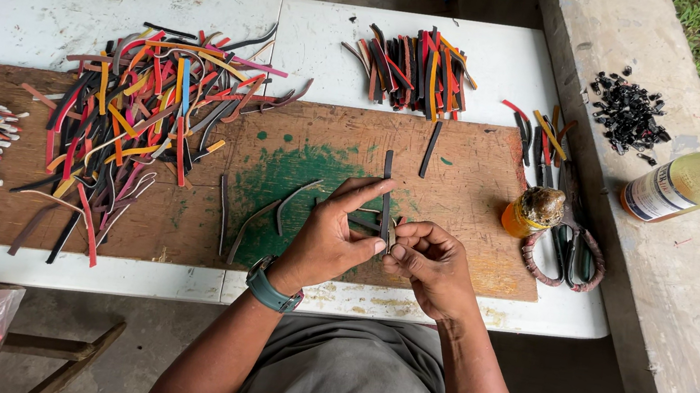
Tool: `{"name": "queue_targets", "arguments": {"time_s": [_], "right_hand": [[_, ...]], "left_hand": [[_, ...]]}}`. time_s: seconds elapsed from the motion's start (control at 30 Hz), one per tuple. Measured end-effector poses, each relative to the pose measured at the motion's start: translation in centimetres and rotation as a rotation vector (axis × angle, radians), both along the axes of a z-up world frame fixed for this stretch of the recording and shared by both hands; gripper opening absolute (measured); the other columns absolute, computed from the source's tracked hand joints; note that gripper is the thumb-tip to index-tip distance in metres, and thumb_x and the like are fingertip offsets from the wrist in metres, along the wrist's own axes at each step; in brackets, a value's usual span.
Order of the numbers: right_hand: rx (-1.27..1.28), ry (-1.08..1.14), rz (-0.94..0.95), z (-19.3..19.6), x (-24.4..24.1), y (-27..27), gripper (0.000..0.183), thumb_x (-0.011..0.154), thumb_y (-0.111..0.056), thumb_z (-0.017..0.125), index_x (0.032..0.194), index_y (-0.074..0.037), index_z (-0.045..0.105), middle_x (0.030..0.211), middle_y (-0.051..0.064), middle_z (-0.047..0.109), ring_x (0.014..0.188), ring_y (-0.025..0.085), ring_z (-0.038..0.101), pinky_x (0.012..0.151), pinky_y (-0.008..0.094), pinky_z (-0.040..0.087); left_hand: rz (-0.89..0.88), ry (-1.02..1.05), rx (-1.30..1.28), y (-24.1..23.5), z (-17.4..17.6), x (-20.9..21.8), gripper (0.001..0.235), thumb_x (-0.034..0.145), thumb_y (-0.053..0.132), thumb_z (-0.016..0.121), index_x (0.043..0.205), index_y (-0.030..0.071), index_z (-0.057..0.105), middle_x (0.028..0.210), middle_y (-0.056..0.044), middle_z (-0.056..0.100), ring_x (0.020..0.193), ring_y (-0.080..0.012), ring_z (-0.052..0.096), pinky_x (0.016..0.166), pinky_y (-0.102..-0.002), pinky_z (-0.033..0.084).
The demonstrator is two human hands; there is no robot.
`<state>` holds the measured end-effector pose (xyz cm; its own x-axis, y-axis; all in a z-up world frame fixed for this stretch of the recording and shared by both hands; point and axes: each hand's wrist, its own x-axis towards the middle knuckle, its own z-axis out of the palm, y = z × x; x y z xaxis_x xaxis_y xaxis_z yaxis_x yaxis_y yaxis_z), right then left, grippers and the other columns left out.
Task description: The person repeatedly picks up pairs of colored rubber strips, aligns them, and places them on a wooden board. They handle multiple strip pairs one at a time, occasionally adjusting their position before setting them down.
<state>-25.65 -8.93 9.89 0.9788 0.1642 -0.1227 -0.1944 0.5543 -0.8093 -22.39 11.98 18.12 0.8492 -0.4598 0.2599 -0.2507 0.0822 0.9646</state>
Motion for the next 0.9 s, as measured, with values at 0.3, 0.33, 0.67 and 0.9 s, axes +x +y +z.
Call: {"name": "queue_targets", "arguments": {"time_s": [0.3, 0.33, 0.67, 0.9], "right_hand": [[-0.005, -0.016, -0.039, -0.1, -0.1, 0.3, 0.023, 0.09, 0.007, 0.071, 0.113, 0.005, 0.067, 0.095, 0.011, 0.071, 0.083, 0.018, 0.073, 0.077, 0.033, 0.065], [-0.007, -0.011, -0.041, -0.1, -0.1, 0.3, 0.023, 0.09, 0.007, 0.071, 0.113, 0.005, 0.067, 0.094, 0.011, 0.071, 0.083, 0.018, 0.073, 0.077, 0.033, 0.065], [-0.053, -0.033, -0.066, -0.6, 0.1, 0.6, 0.022, 0.09, 0.008, 0.071, 0.111, 0.005, 0.067, 0.093, 0.01, 0.071, 0.083, 0.017, 0.072, 0.078, 0.032, 0.064], [-0.345, -0.202, -0.146, -0.1, 0.3, 0.9, 0.031, 0.086, 0.006, 0.078, 0.112, 0.001, 0.061, 0.088, 0.01, 0.072, 0.08, 0.016, 0.07, 0.076, 0.033, 0.061]], "left_hand": [[0.034, -0.022, 0.021, -0.2, -0.2, -0.1, 0.073, 0.085, -0.014, 0.067, 0.152, 0.005, 0.046, 0.151, -0.01, 0.043, 0.136, -0.0214, 0.056, 0.092, -0.029, 0.061], [0.029, -0.023, 0.013, -0.2, -0.2, -0.1, 0.072, 0.086, -0.014, 0.067, 0.152, 0.005, 0.045, 0.151, -0.01, 0.043, 0.136, -0.0215, 0.055, 0.093, -0.029, 0.06], [0.047, -0.003, -0.003, -0.2, -0.8, 0.0, 0.072, 0.086, -0.014, 0.068, 0.152, 0.005, 0.046, 0.15, -0.01, 0.044, 0.138, -0.0203, 0.053, 0.091, -0.028, 0.061], [0.082, -0.032, 0.067, -0.5, -0.3, -0.3, 0.073, 0.084, -0.014, 0.07, 0.152, 0.005, 0.048, 0.149, -0.01, 0.047, 0.133, -0.0192, 0.056, 0.09, -0.027, 0.065]]}}
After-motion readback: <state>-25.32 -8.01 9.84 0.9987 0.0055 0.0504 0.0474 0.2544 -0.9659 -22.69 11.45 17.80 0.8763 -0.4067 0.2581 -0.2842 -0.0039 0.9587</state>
